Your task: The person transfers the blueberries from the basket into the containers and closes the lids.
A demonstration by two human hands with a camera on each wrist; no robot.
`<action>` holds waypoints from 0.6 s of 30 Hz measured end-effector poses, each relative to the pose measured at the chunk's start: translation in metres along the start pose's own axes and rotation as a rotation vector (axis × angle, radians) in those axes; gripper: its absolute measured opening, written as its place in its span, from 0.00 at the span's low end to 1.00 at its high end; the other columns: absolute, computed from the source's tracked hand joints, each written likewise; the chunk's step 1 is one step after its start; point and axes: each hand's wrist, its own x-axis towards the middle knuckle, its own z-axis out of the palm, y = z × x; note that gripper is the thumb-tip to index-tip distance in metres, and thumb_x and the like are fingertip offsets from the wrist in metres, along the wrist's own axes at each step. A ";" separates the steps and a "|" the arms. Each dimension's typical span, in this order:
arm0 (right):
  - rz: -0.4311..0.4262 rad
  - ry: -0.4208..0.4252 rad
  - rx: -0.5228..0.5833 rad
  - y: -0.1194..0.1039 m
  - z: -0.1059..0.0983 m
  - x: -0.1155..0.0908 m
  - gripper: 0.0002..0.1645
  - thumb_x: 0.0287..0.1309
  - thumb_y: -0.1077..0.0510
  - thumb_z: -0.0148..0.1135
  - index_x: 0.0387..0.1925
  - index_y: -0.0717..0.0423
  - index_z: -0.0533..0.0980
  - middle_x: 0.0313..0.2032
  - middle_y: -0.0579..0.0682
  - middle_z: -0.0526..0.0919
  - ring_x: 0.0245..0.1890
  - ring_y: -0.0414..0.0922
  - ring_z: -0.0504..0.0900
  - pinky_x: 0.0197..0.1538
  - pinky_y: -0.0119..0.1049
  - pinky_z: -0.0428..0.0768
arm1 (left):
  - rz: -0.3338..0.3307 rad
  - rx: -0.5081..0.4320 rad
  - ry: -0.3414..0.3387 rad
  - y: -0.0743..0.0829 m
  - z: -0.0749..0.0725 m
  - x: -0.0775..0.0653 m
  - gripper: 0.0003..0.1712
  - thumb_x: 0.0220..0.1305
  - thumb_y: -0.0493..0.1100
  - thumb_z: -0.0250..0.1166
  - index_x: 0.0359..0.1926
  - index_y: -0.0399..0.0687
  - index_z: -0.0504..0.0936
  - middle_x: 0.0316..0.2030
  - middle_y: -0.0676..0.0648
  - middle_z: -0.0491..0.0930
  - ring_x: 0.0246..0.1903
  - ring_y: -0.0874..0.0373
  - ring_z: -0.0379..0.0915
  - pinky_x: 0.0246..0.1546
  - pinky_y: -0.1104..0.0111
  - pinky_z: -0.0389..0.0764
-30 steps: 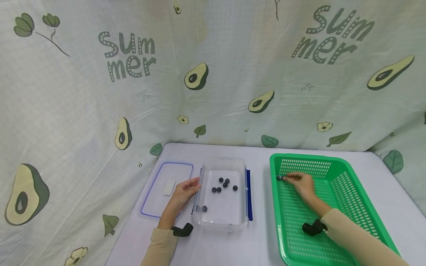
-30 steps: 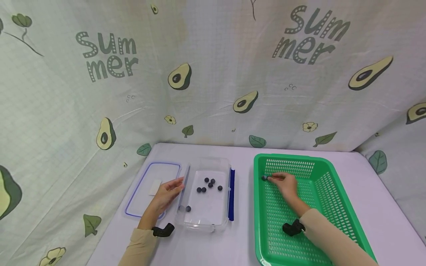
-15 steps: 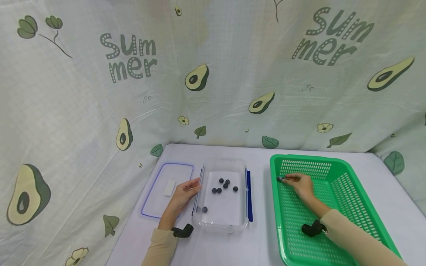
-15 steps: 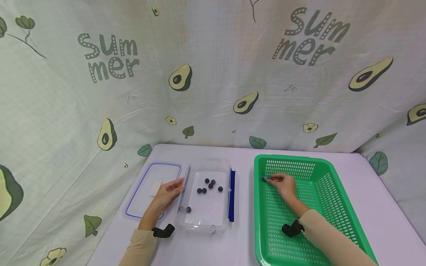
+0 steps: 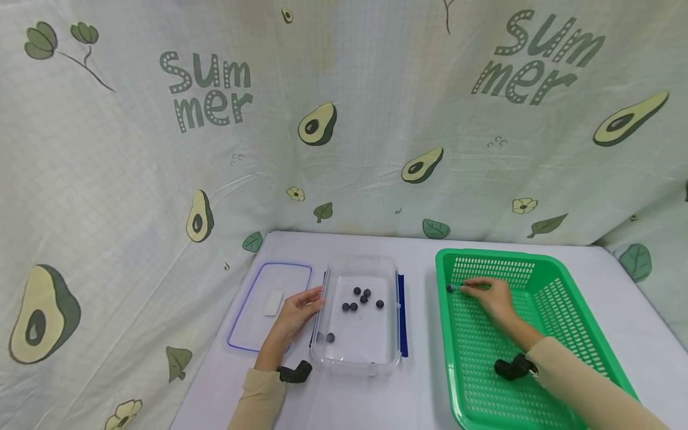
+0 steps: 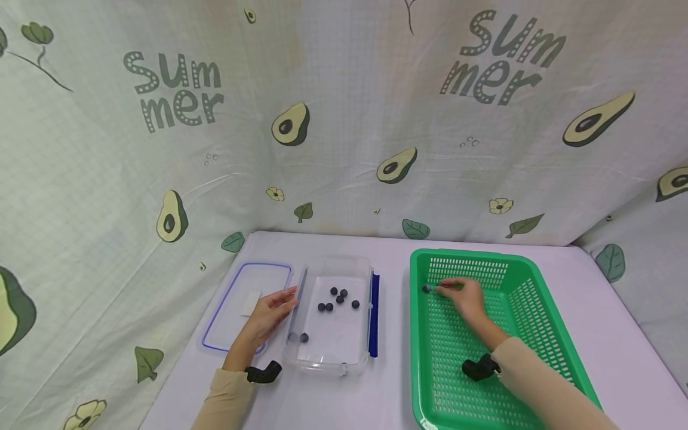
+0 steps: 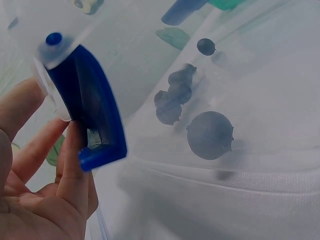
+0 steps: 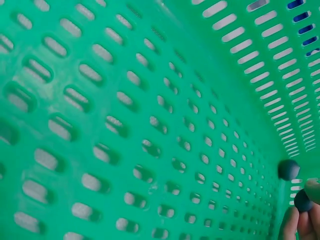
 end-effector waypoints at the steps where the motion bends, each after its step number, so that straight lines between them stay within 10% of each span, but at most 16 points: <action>1: 0.006 0.002 0.007 -0.001 -0.001 0.000 0.20 0.57 0.61 0.73 0.46 0.73 0.81 0.41 0.63 0.86 0.31 0.26 0.79 0.35 0.23 0.79 | 0.001 0.001 0.002 0.000 0.000 0.000 0.29 0.66 0.39 0.69 0.64 0.33 0.74 0.56 0.40 0.76 0.54 0.56 0.73 0.56 0.70 0.76; 18: 0.020 0.024 0.119 -0.044 -0.026 0.000 0.26 0.57 0.53 0.74 0.47 0.72 0.80 0.34 0.34 0.83 0.34 0.27 0.80 0.38 0.20 0.78 | 0.009 -0.019 -0.014 0.001 -0.001 0.000 0.29 0.64 0.39 0.70 0.64 0.34 0.75 0.55 0.40 0.76 0.52 0.57 0.73 0.53 0.73 0.77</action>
